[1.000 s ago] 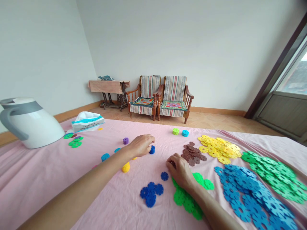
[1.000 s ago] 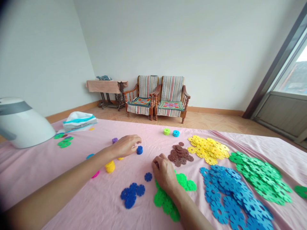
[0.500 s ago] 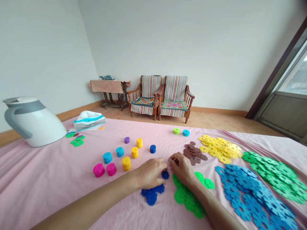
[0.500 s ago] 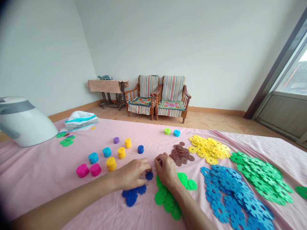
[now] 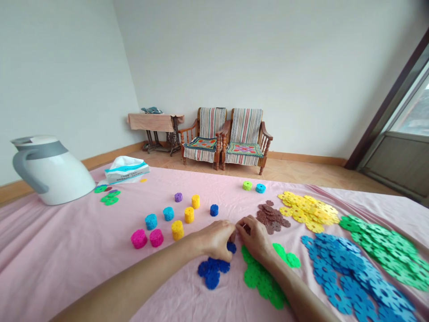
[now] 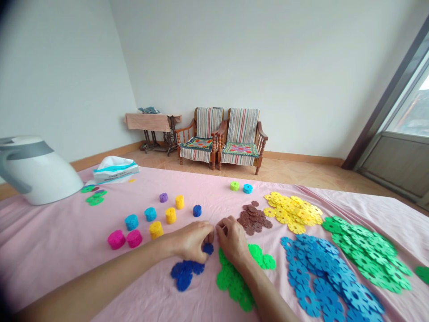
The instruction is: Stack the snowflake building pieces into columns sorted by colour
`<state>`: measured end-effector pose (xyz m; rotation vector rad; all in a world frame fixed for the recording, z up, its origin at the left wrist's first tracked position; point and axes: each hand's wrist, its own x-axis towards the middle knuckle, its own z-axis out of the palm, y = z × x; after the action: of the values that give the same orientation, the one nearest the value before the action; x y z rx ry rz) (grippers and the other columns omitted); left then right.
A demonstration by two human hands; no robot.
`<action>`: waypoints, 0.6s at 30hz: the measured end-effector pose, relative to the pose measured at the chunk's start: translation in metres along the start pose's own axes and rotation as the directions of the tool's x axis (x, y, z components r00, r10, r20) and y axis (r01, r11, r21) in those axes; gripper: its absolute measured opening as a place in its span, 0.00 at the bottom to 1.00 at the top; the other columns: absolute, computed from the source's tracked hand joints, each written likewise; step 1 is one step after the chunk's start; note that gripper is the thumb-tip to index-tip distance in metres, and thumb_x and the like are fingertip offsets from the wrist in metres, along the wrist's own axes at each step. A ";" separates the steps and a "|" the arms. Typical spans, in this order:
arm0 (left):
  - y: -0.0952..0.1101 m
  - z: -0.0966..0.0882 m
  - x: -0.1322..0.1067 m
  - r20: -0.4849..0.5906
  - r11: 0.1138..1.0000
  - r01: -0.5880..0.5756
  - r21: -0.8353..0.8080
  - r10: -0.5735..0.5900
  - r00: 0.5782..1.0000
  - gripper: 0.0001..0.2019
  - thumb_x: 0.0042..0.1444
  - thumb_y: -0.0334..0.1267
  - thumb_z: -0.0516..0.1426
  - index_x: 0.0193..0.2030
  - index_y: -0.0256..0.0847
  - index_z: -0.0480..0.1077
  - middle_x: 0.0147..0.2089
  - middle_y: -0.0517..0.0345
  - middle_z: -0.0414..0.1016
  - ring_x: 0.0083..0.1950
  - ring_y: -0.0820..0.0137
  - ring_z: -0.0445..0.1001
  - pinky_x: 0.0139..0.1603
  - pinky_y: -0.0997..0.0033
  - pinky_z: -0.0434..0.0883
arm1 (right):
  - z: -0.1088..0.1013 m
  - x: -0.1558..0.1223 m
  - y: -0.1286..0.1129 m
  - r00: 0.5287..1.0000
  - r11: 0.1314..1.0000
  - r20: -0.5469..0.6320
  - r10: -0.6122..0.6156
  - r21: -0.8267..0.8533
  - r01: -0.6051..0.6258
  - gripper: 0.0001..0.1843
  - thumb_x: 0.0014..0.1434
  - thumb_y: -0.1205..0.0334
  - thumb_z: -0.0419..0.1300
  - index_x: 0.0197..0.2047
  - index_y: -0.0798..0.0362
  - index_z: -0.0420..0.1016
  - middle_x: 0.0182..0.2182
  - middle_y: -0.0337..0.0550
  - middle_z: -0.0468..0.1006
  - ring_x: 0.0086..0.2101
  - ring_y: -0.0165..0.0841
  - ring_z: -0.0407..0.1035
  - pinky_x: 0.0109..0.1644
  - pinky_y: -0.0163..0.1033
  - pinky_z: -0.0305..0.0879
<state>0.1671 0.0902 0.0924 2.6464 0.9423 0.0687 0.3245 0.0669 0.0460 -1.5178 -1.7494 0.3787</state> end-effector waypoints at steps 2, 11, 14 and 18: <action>-0.006 -0.004 0.000 -0.049 0.999 0.011 -0.040 -0.013 0.999 0.12 0.34 0.34 0.61 0.30 0.41 0.67 0.30 0.61 0.70 0.31 0.69 0.70 0.28 0.75 0.65 | 0.000 0.000 0.001 1.000 1.000 0.001 -0.003 0.007 0.003 0.09 0.54 0.67 0.52 0.25 0.54 0.72 0.24 0.40 0.70 0.25 0.29 0.64 0.30 0.33 0.57; -0.064 -0.046 0.011 -0.276 0.982 0.176 -0.065 -0.187 0.943 0.09 0.40 0.32 0.57 0.32 0.39 0.66 0.31 0.61 0.70 0.33 0.71 0.69 0.31 0.76 0.64 | 0.002 0.000 0.001 1.000 1.000 0.025 -0.006 0.011 0.006 0.09 0.53 0.68 0.52 0.25 0.54 0.72 0.25 0.39 0.69 0.24 0.27 0.64 0.30 0.32 0.56; -0.076 -0.050 0.017 -0.296 0.976 0.212 -0.060 -0.220 0.930 0.09 0.38 0.32 0.59 0.31 0.39 0.66 0.31 0.60 0.70 0.33 0.70 0.70 0.31 0.75 0.64 | 0.003 0.000 0.002 1.000 1.000 0.028 -0.014 0.009 0.014 0.09 0.53 0.68 0.52 0.25 0.54 0.72 0.25 0.39 0.69 0.24 0.27 0.63 0.29 0.32 0.55; -0.081 -0.046 0.022 -0.295 0.974 0.220 -0.051 -0.225 0.929 0.10 0.38 0.31 0.60 0.30 0.39 0.67 0.30 0.62 0.70 0.34 0.70 0.70 0.32 0.76 0.65 | 0.004 -0.001 0.003 1.000 1.000 0.024 -0.019 0.005 0.019 0.09 0.53 0.68 0.52 0.25 0.54 0.71 0.25 0.39 0.69 0.24 0.26 0.64 0.29 0.32 0.55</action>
<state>0.1285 0.1761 0.1087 2.5368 1.3261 0.4323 0.3240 0.0677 0.0411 -1.4980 -1.7793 0.3931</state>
